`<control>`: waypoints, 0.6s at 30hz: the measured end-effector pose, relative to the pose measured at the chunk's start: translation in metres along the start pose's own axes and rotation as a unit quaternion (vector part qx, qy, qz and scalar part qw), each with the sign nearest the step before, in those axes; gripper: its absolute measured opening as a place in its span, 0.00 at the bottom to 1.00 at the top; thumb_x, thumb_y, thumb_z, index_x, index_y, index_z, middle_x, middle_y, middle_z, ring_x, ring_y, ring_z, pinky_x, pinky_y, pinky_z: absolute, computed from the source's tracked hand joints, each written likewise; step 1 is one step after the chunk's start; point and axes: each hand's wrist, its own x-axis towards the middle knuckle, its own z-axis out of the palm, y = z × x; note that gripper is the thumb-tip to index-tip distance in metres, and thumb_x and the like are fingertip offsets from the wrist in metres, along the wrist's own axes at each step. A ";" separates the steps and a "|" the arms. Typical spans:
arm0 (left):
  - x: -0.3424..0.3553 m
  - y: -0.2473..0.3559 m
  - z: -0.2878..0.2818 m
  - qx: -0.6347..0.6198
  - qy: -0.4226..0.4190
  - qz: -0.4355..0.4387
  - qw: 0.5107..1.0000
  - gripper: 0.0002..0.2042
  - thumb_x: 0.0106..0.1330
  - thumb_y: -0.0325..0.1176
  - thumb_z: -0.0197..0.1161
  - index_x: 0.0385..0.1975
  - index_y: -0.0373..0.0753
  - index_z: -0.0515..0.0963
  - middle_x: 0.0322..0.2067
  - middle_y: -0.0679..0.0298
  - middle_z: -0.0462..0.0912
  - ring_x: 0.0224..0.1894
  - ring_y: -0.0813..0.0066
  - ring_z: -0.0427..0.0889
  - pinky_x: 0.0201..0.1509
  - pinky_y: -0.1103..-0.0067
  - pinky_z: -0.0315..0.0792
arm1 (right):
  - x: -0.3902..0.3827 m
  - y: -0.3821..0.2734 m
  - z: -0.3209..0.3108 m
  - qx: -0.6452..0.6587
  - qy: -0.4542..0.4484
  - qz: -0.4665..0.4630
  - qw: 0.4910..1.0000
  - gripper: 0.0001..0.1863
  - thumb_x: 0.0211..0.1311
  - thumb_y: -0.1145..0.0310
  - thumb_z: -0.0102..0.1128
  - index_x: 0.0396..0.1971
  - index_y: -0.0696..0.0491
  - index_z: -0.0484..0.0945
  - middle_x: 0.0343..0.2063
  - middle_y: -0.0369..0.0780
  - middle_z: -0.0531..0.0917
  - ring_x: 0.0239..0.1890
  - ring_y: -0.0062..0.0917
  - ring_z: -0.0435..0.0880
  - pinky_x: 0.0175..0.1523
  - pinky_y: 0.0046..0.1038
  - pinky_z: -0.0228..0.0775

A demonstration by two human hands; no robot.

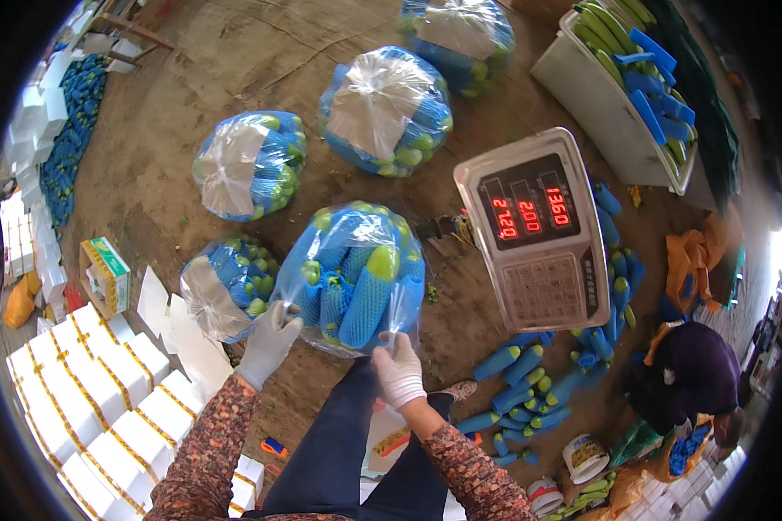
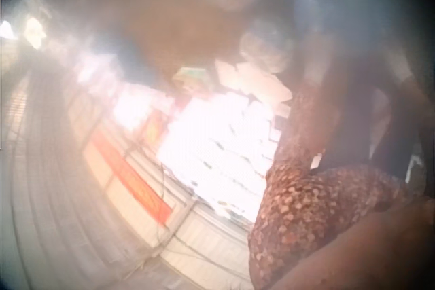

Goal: The person packs mangoes wrapped in blue foam sleeves into a clear plastic bag. They repeatedly pick up mangoes from the floor, place them into the bag, and adjust the contents. The bag is then weighed on a digital scale and a label is applied.

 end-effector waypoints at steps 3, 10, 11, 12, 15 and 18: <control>-0.011 -0.010 -0.003 0.111 0.038 0.009 0.993 0.35 0.60 0.41 0.70 0.66 0.32 0.67 0.50 0.54 0.83 0.59 0.53 0.76 0.68 0.58 0.58 | -0.003 0.002 -0.004 -0.239 0.059 -0.078 0.966 0.24 0.62 0.60 0.64 0.55 0.55 0.74 0.36 0.42 0.83 0.39 0.32 0.81 0.48 0.33 0.74; -0.034 -0.038 0.001 0.131 0.147 0.013 0.980 0.57 0.54 0.45 0.76 0.77 0.28 0.44 0.73 0.41 0.57 0.76 0.47 0.57 0.79 0.59 0.46 | -0.029 0.010 -0.030 -0.441 0.091 -0.064 0.890 0.52 0.52 0.41 0.70 0.68 0.62 0.64 0.57 0.55 0.80 0.61 0.50 0.78 0.66 0.44 0.68; -0.035 -0.041 0.002 0.120 0.141 0.003 0.983 0.58 0.53 0.44 0.76 0.77 0.28 0.42 0.74 0.40 0.56 0.76 0.46 0.56 0.79 0.59 0.46 | -0.032 0.013 -0.033 -0.457 0.097 -0.066 0.882 0.54 0.51 0.41 0.71 0.69 0.63 0.62 0.59 0.56 0.79 0.62 0.51 0.77 0.66 0.43 0.68; -0.036 -0.044 0.002 0.142 0.143 0.017 0.979 0.58 0.53 0.44 0.76 0.77 0.28 0.42 0.73 0.40 0.56 0.76 0.46 0.56 0.79 0.58 0.46 | -0.035 0.017 -0.036 -0.450 0.096 -0.060 0.886 0.55 0.51 0.41 0.71 0.70 0.63 0.61 0.60 0.57 0.78 0.62 0.51 0.76 0.67 0.43 0.67; -0.037 -0.052 0.003 0.166 0.145 0.015 0.975 0.58 0.52 0.43 0.77 0.77 0.28 0.43 0.73 0.40 0.56 0.76 0.45 0.56 0.79 0.58 0.47 | -0.038 0.026 -0.041 -0.441 0.082 -0.022 0.893 0.58 0.51 0.39 0.71 0.72 0.63 0.58 0.62 0.59 0.75 0.65 0.52 0.74 0.69 0.43 0.66; -0.038 -0.055 0.005 0.169 0.148 0.021 0.974 0.59 0.50 0.43 0.77 0.77 0.28 0.43 0.73 0.39 0.56 0.76 0.45 0.56 0.79 0.58 0.48 | -0.040 0.031 -0.042 -0.424 0.055 0.009 0.904 0.60 0.51 0.39 0.72 0.74 0.63 0.55 0.64 0.59 0.74 0.67 0.51 0.73 0.71 0.41 0.64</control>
